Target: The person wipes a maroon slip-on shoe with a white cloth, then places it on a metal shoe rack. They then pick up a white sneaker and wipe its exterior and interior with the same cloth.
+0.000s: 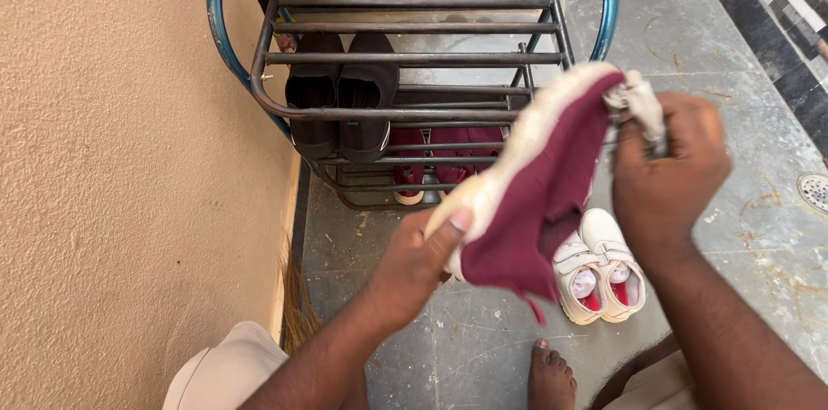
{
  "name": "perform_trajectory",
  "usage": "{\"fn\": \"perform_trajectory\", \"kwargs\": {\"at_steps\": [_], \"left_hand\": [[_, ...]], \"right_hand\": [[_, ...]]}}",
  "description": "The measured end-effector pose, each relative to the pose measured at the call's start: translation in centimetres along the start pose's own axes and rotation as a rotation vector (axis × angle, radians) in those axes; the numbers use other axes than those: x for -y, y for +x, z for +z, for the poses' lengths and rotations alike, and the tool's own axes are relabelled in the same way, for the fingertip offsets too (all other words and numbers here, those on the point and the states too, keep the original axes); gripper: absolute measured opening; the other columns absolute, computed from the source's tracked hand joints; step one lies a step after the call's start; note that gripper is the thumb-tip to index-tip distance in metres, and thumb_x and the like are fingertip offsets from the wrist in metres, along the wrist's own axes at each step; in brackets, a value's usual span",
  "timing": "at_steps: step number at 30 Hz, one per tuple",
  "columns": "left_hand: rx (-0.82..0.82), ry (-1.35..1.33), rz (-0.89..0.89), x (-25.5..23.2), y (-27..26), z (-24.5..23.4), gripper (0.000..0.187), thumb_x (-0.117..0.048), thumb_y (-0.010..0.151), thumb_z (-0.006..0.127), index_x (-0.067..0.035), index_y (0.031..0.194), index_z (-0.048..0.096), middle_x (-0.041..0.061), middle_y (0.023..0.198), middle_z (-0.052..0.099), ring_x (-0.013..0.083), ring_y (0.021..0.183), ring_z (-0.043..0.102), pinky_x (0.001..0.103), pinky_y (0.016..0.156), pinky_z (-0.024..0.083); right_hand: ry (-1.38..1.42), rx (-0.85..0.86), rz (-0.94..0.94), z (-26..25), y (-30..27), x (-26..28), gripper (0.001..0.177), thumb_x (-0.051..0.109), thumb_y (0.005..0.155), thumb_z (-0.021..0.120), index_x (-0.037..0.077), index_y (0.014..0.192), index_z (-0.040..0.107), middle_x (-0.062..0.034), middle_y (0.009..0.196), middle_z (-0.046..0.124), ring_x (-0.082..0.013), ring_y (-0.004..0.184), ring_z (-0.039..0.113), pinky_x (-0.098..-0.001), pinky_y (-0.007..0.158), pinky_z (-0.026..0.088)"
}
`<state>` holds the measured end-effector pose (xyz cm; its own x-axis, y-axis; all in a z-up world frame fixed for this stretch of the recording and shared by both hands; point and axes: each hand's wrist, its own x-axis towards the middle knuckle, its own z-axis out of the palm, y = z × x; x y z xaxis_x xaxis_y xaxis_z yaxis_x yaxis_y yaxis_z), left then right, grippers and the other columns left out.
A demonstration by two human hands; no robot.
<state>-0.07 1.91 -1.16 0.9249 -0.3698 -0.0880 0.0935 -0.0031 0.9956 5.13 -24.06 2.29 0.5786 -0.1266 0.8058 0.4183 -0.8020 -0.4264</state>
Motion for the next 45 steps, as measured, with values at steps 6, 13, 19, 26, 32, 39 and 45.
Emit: {"fn": "perform_trajectory", "kwargs": {"at_steps": [6,13,19,26,32,39,45], "left_hand": [[0.052,0.025,0.181,-1.2,-1.1,1.0,0.061,-0.048,0.099,0.055,-0.004,0.141,0.056,0.005,0.108,0.073,0.0077,0.101,0.066,0.028,0.089,0.053],[-0.038,0.025,0.042,-1.4,-0.8,0.0,0.058,-0.049,0.098,0.055,-0.003,0.129,0.069,0.008,0.096,0.075,0.0128,0.088,0.069,0.031,0.081,0.056],[-0.027,0.262,0.049,-2.0,-1.0,0.2,0.064,-0.054,0.095,0.056,-0.009,0.141,0.061,0.007,0.1,0.077,0.0105,0.096,0.072,0.03,0.087,0.056],[-0.072,0.283,-0.144,-3.4,-1.1,0.4,0.065,-0.056,0.094,0.051,-0.017,0.145,0.058,0.009,0.089,0.074,0.0154,0.084,0.071,0.034,0.079,0.058],[-0.198,0.225,0.027,-3.4,-1.1,-0.4,0.065,-0.058,0.095,0.049,-0.013,0.14,0.063,0.006,0.094,0.077,0.0122,0.089,0.073,0.032,0.082,0.058],[-0.206,0.22,-0.066,-2.8,-0.6,-0.8,0.063,-0.059,0.098,0.046,-0.011,0.131,0.071,0.012,0.097,0.079,0.0161,0.092,0.074,0.033,0.087,0.058],[-0.243,0.366,-0.102,-4.6,-1.4,-1.7,0.063,-0.059,0.091,0.05,-0.021,0.138,0.065,0.01,0.095,0.08,0.0166,0.087,0.076,0.034,0.079,0.06]], "right_hand": [[0.16,0.195,-0.077,0.2,-0.8,0.4,0.009,-0.005,0.098,0.067,-0.001,0.106,0.067,-0.0098,0.103,0.067,-0.0155,0.091,0.064,-0.0294,0.08,0.051],[0.2,0.45,-0.224,0.1,-1.0,0.6,0.026,0.004,0.077,0.075,0.001,0.101,0.065,-0.0099,0.099,0.069,-0.0185,0.085,0.07,-0.0293,0.073,0.054],[0.104,-0.024,0.251,1.1,1.0,-1.8,0.007,0.001,0.111,0.072,-0.001,0.113,0.066,-0.0074,0.102,0.069,-0.0117,0.085,0.065,-0.0281,0.071,0.051],[0.236,0.141,0.076,0.3,-2.0,1.8,0.017,0.001,0.097,0.067,0.002,0.113,0.063,-0.0109,0.094,0.066,-0.0185,0.08,0.065,-0.0337,0.07,0.052],[0.348,0.481,-0.566,-0.4,-4.8,7.7,0.037,0.013,0.074,0.085,0.008,0.107,0.07,-0.008,0.107,0.064,-0.0249,0.093,0.066,-0.0413,0.074,0.054],[0.171,0.5,-0.503,0.0,-3.4,5.6,0.047,-0.003,0.069,0.074,0.009,0.114,0.074,-0.0104,0.111,0.066,-0.0255,0.09,0.068,-0.0376,0.075,0.056],[-0.022,0.064,-0.208,-0.2,-0.6,1.3,0.014,-0.007,0.101,0.074,0.003,0.108,0.066,-0.0103,0.114,0.062,-0.0241,0.095,0.066,-0.0344,0.082,0.054]]}}
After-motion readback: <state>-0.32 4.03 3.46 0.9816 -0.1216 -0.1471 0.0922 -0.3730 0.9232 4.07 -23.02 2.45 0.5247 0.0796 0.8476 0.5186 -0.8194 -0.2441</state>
